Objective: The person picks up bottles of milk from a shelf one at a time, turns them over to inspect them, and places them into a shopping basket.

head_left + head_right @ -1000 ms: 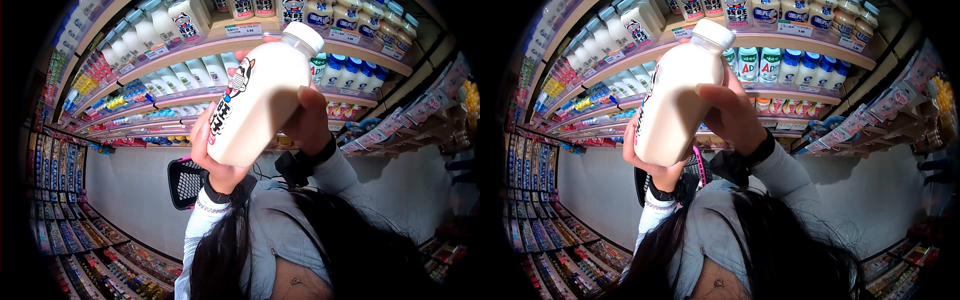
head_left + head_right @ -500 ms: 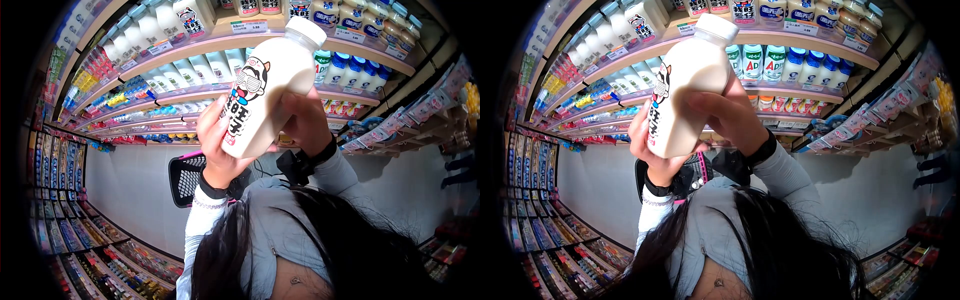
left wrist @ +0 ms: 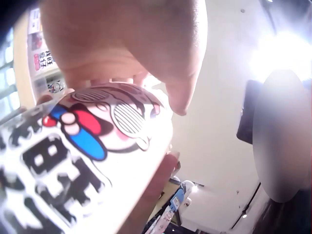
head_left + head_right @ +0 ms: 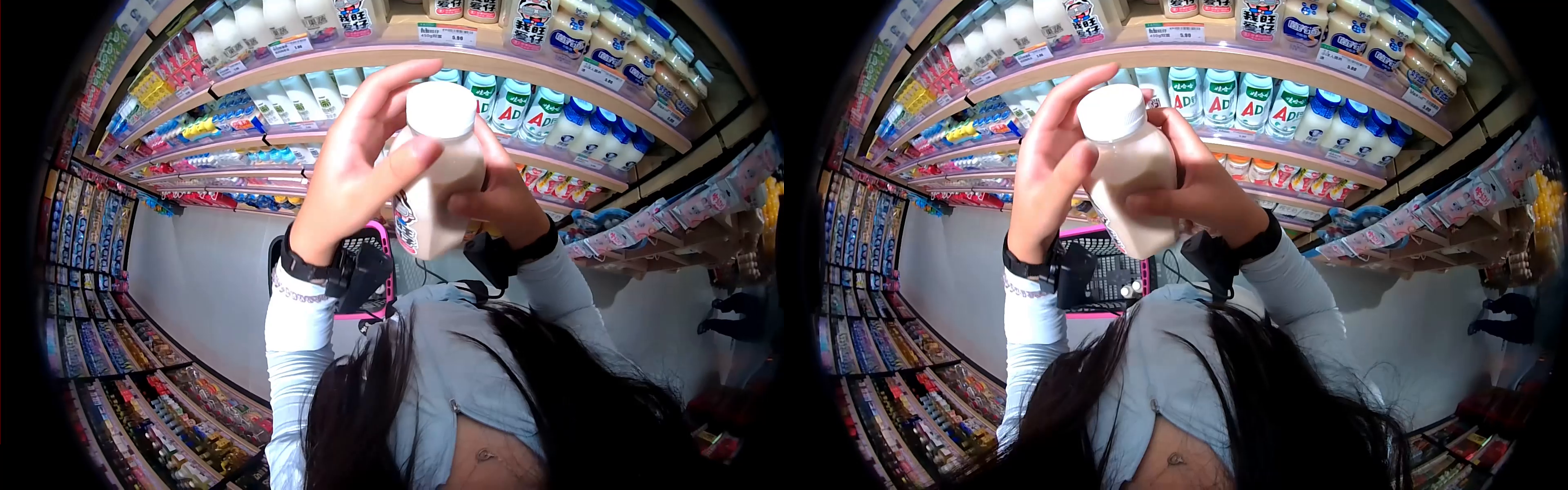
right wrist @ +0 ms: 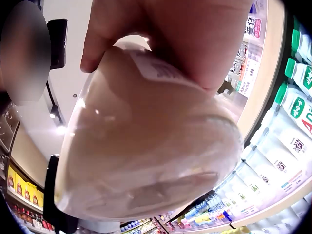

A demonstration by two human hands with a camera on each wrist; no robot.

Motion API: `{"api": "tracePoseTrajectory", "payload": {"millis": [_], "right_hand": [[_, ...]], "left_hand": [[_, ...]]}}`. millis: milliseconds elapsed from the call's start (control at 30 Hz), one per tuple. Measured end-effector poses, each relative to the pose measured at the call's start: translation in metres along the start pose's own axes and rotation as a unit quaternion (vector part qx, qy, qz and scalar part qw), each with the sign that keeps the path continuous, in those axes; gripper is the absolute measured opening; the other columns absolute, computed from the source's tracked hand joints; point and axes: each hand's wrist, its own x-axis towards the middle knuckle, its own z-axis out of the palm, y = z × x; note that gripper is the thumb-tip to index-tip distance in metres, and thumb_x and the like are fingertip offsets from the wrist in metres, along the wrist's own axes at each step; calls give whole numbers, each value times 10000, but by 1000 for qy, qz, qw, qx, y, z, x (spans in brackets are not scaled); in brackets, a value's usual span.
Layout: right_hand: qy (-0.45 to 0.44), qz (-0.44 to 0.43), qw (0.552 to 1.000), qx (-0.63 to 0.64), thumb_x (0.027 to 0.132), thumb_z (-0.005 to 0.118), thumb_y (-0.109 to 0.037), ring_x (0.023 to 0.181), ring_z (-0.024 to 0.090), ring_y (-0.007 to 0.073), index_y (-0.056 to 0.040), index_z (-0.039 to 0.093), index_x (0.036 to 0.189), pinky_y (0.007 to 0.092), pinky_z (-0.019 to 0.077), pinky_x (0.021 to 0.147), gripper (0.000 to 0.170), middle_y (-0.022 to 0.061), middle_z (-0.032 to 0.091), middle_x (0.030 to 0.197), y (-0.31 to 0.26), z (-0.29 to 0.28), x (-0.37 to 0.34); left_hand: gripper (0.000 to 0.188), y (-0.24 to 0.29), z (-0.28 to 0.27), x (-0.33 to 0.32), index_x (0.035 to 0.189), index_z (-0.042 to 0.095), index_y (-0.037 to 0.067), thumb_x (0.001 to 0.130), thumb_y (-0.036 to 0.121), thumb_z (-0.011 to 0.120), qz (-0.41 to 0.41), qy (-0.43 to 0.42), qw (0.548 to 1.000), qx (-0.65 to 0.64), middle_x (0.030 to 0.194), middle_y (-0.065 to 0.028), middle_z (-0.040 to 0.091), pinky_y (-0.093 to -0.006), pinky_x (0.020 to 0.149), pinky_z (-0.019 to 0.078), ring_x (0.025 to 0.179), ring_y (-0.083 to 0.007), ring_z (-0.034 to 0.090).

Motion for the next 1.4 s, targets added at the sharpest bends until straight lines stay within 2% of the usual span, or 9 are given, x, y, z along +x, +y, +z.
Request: {"api": "tracePoseTrajectory", "payload": {"millis": [133,233,333,500,733,933,1133,1267,1400], "right_hand": [[-10,38,997,69,743,730,-296,1130,456,165,2,214,1335,310,371,950,840,101,457,1210,6,-2,1],[-12,46,995,82,746,727,-313,1151,441,169,0,177,1356,310,372,952,879,113,430,1237,5,3,2],[-12,34,995,97,741,731,-305,1145,444,173,-2,188,1355,311,376,949,873,119,425,1240,9,5,5],[1,18,995,95,703,762,-302,1123,453,170,-31,249,1342,308,387,931,864,107,431,1231,12,5,15],[-31,-73,974,-213,585,837,-245,1116,454,182,-4,250,1329,301,386,909,978,117,452,1201,49,0,19],[-25,-1,976,-217,577,809,-162,1085,463,178,-8,276,1330,316,379,918,936,95,466,1194,67,6,25],[-72,-6,950,-304,591,799,-212,1082,479,226,-17,329,1312,323,380,916,883,155,482,1190,125,-1,37],[-140,52,943,-297,572,784,-165,1092,476,257,-36,375,1277,331,363,938,826,148,489,1176,173,14,45],[-173,180,944,-216,539,767,-128,1090,482,254,-29,390,1258,328,363,943,817,145,502,1172,257,31,42]], "left_hand": [[451,-8,-8,10,1216,442,-21,865,228,576,-48,-22,996,-71,1063,-124,602,-298,861,460,977,-179,582],[633,-10,-10,9,1210,456,-25,814,450,593,-44,-21,998,-51,1087,-139,584,-323,873,461,991,-204,580],[462,-12,-13,4,1180,464,-24,853,273,596,-10,-3,996,-88,1049,-137,609,-309,865,469,984,-191,591],[501,-16,-11,-6,1187,450,-27,826,266,636,22,79,993,-89,1068,-162,597,-317,874,465,996,-207,587],[518,-15,-18,-18,1211,402,-31,828,223,642,66,174,979,-88,1104,-182,576,-319,894,448,1020,-209,565],[504,-20,-33,-37,1220,397,-28,828,178,637,44,209,972,-102,1118,-184,569,-310,900,441,1036,-205,555],[387,-30,-87,-95,1075,551,14,764,185,704,-54,242,927,283,953,-30,577,-237,731,452,847,-102,547],[344,-59,-109,-153,1021,546,15,777,203,700,-186,278,926,177,849,-7,581,-202,633,447,757,-56,532],[297,-87,-134,-203,949,534,20,776,209,683,-315,284,862,277,765,-78,611,-248,572,462,661,-117,593]]}}
